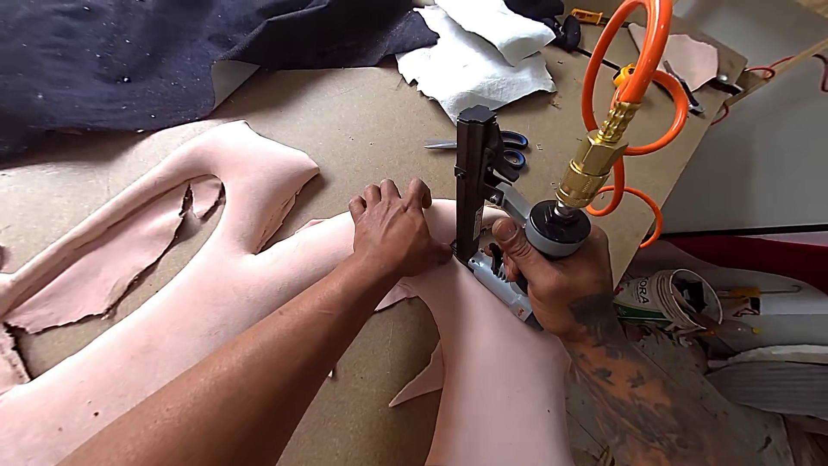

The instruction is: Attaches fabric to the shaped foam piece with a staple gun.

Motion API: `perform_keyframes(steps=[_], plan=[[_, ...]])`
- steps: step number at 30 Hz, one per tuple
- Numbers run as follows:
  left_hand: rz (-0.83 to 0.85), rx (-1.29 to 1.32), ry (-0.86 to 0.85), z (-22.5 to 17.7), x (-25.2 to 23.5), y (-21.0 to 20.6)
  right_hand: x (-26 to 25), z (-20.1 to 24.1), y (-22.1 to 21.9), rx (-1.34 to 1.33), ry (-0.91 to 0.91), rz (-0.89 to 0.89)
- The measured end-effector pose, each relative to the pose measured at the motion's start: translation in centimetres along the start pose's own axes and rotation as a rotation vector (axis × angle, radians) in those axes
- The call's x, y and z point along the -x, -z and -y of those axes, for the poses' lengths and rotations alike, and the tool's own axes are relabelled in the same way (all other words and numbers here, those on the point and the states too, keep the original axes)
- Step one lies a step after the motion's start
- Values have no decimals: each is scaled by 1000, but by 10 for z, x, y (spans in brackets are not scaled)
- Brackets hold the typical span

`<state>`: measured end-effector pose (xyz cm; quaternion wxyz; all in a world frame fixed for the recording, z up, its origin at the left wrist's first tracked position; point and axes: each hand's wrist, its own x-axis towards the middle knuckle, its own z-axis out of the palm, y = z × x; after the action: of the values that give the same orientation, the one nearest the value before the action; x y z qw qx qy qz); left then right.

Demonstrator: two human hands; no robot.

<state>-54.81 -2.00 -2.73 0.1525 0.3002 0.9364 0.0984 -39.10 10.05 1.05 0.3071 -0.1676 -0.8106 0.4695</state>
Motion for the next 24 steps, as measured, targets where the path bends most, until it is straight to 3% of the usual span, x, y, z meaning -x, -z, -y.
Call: perform_keyframes(steps=[13,20,24], plan=[[-19,25,-27,4,0,-2,-8,0,1,13,-22,44],[-26,48,-56,10,2,-2,-24,12,22,-190,-251,122],[-25,59,-63,10,2,0,-26,13,14,-159,-233,141]])
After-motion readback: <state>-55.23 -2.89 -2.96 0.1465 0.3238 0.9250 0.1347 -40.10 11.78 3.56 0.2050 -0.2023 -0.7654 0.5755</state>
